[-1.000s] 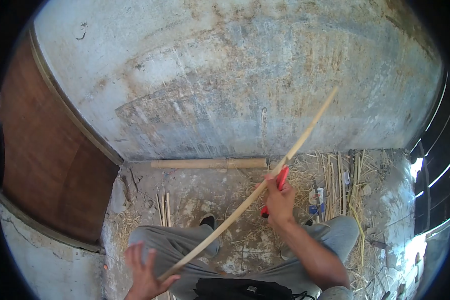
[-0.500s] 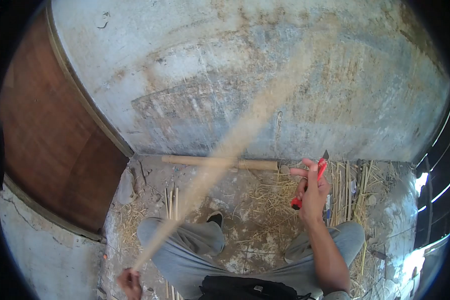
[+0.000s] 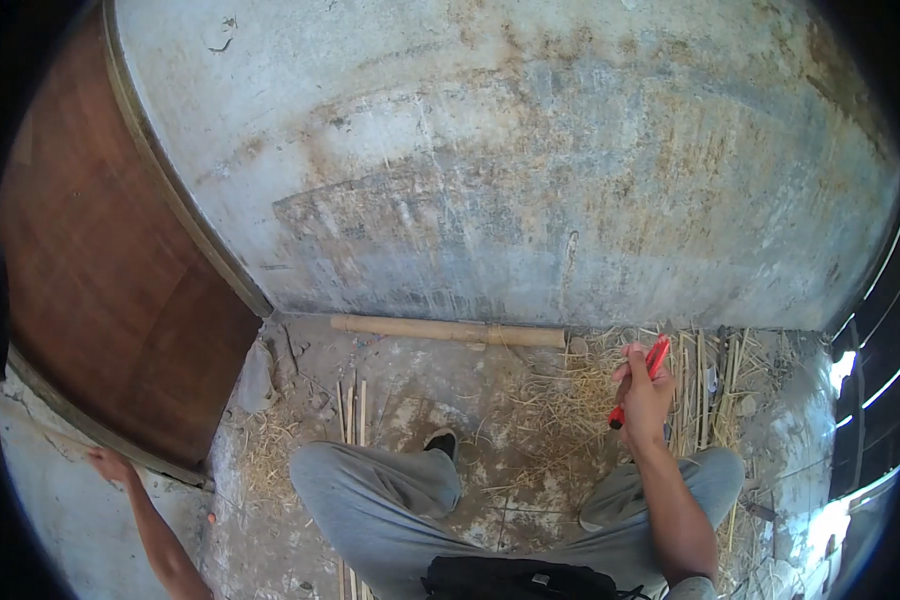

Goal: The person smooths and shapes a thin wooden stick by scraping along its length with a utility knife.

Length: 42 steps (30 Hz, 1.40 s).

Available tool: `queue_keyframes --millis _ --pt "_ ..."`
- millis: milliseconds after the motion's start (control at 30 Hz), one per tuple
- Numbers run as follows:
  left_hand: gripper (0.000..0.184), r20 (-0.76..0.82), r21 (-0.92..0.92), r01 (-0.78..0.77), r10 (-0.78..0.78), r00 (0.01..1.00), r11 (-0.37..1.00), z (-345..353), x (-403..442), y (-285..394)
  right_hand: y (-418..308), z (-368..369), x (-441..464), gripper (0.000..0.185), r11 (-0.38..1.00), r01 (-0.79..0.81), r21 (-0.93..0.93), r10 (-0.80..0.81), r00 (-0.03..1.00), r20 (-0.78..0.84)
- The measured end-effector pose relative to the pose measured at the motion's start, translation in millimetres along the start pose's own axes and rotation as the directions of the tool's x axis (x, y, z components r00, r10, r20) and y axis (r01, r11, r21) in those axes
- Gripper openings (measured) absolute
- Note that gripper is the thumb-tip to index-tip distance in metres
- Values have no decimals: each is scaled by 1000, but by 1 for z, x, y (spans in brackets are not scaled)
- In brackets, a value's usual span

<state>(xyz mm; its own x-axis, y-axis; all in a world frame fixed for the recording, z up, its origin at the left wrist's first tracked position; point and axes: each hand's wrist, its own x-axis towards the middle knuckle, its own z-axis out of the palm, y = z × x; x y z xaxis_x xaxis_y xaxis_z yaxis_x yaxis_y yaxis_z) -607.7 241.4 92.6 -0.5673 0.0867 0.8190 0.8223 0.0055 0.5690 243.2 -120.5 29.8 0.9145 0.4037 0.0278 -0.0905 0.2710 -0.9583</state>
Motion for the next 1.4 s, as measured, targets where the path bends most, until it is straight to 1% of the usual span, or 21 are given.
queue_keyframes --millis 33,133,167,300,367,400,500,600,667,800,900,1033,1067,1133,1167,1233,1267,1300,1333,1367,1400 --pt "30 100 101 -95 85 991 990 18 -15 -66 -1 2 -5 24 1000 -23 -15 23 1000 21" --pt "33 147 79 166 -176 973 983 -3 -93 -89 -13 3 -14 23 997 -55 -46 57 998 41" --pt "34 170 94 286 -299 939 954 -24 -113 -87 -22 2 -19 22 999 -35 -36 38 997 67" --pt "33 251 -135 362 -322 913 922 -52 -170 19 -16 9 -17 23 997 -74 6 73 991 111" --pt "33 136 -147 -178 198 971 973 -75 -188 92 -5 10 -22 24 994 -102 -44 108 984 141" --pt "33 123 -169 -166 188 974 971 -88 -202 129 -6 11 -19 25 992 -101 -76 113 980 162" --pt "38 598 -265 94 87 797 960 -145 -251 215 -23 12 -27 30 985 -173 15 162 944 287" --pt "40 839 -222 330 8 544 917 -196 -306 246 -18 12 -32 39 974 -209 88 159 905 394" --pt "38 901 -129 351 -39 433 927 -229 -332 258 -11 19 -37 45 987 -156 31 130 906 403" --pt "29 940 -134 278 34 338 951 -267 -350 260 5 26 -33 48 981 -180 73 147 933 329" --pt "26 937 -223 61 196 287 973 -293 -342 279 10 30 -27 51 963 -223 149 175 943 283" --pt "24 951 -212 -157 240 192 965 -300 -336 289 17 27 -31 36 958 -226 178 189 961 200" --pt "24 951 -209 -155 238 197 965 -300 -329 293 19 25 -30 35 954 -260 148 236 958 161" --pt "18 960 -281 6 281 -9 960 -298 -313 294 21 25 -32 34 945 -282 168 253 952 175" --pt "18 960 -281 6 281 -12 960 -297 -310 286 22 25 -32 32 933 -306 189 272 944 186" --pt "11 876 -359 348 442 -194 866 -295 -301 264 23 26 -34 30 931 -320 178 279 934 223" --pt "11 877 -358 344 439 -195 868 -294 -290 263 23 27 -35 29 929 -331 165 281 922 265" --pt "10 863 -295 299 388 -324 907 -297 -274 264 22 27 -38 29 927 -336 165 286 920 267" --pt "13 834 -237 250 329 -443 939 -297 -262 264 21 25 -40 29 944 -330 6 314 905 287" --pt "16 877 -176 155 227 -424 972 -298 -258 256 19 25 -40 31 939 -307 -153 340 891 301" --pt "16 877 -178 160 230 -422 971 -297 -258 247 22 25 -39 31 941 -301 -154 335 892 302"
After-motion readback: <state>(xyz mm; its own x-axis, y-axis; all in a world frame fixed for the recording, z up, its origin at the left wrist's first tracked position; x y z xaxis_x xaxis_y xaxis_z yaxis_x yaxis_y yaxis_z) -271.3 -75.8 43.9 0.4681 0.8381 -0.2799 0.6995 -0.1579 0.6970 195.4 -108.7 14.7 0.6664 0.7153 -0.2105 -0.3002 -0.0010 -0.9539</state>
